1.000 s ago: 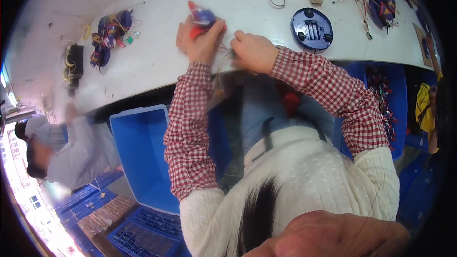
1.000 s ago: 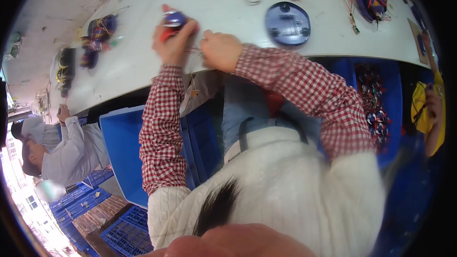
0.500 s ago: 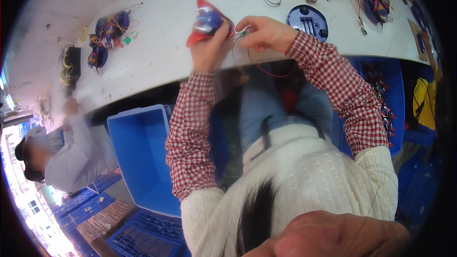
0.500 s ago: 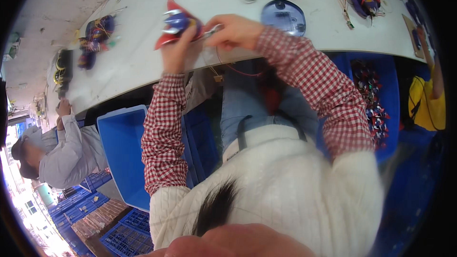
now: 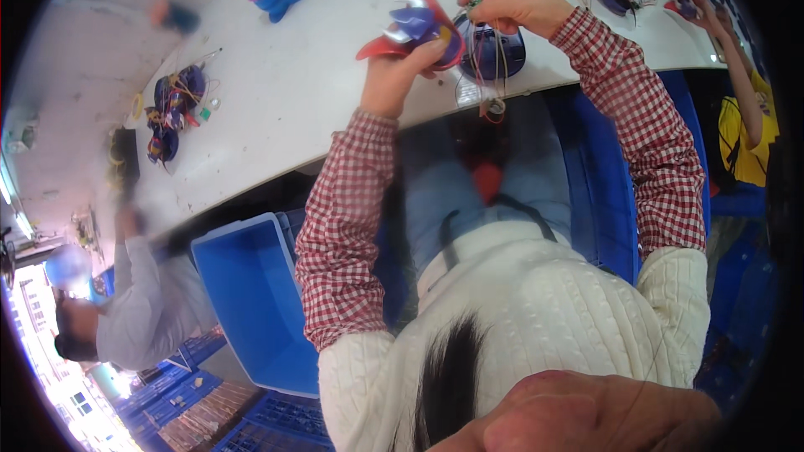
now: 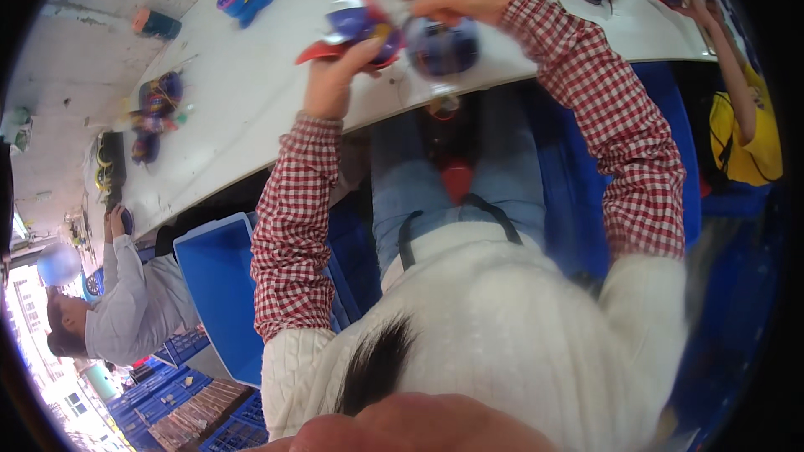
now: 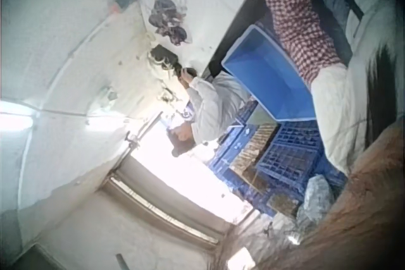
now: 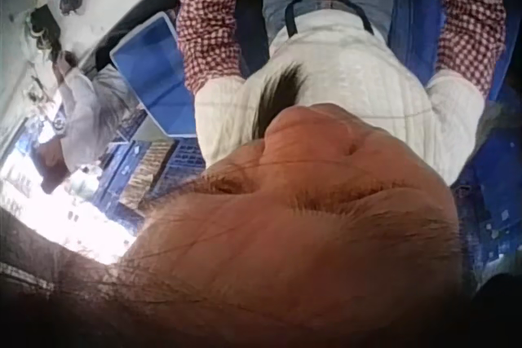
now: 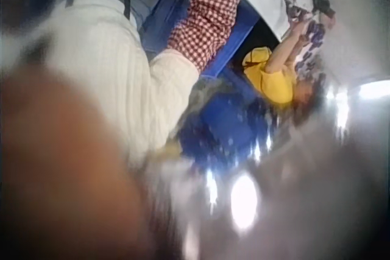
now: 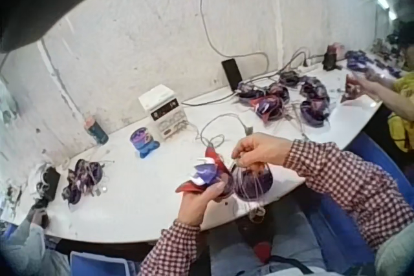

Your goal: Assembling small colorful toy components using strings and a manual assembly jig at a workbench.

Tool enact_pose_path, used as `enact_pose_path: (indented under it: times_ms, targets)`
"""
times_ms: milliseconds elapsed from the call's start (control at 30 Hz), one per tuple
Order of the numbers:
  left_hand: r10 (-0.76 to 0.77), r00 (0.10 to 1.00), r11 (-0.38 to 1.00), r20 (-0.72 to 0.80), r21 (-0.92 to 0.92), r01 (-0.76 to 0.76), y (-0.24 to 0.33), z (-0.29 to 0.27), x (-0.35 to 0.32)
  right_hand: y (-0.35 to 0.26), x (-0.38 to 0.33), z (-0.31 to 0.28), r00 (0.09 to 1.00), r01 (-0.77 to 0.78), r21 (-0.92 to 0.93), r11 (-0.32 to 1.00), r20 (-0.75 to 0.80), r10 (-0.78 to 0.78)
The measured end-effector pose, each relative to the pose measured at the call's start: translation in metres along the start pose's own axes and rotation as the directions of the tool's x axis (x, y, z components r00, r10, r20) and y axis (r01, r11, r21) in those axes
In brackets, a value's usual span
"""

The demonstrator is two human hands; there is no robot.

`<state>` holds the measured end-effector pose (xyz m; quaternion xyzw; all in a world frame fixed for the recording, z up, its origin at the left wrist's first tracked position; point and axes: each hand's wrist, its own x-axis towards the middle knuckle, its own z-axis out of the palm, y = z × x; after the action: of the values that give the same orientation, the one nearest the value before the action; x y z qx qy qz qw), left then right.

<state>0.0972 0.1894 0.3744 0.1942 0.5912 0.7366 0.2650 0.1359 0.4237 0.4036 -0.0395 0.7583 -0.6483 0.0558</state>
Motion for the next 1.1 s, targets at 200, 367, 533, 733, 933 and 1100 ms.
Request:
enact_pose_path:
  times_ms: [200,367,533,733,933,1100]
  targets:
    - [0.252,0.968,0.932,-0.002,0.269,-0.243,-0.024,0.021,0.031,0.020,-0.005,-0.035,0.991,-0.116,-0.086,0.990,0.055,0.121]
    - [0.127,0.988,0.973,0.086,0.184,-0.141,-0.015,0.034,0.033,0.030,-0.005,-0.042,0.999,0.006,-0.146,0.989,0.047,0.001]
    - [0.029,0.997,0.977,0.074,0.206,-0.044,-0.014,0.039,0.038,0.055,0.000,-0.048,0.951,0.241,-0.538,0.808,-0.035,-0.307]
    - [-0.034,0.997,0.974,0.066,0.224,0.018,-0.020,0.042,0.044,0.074,-0.006,-0.045,0.723,0.168,-0.918,0.360,-0.133,-0.678]
    - [-0.015,0.999,0.991,0.048,0.134,0.008,-0.025,0.050,0.047,0.072,-0.018,-0.048,0.897,-0.110,-0.634,0.766,-0.395,-0.198]
    - [-0.012,0.997,0.997,0.072,-0.079,0.018,-0.020,0.056,0.038,0.062,-0.021,-0.032,0.899,-0.016,-0.419,0.908,-0.403,-0.171]
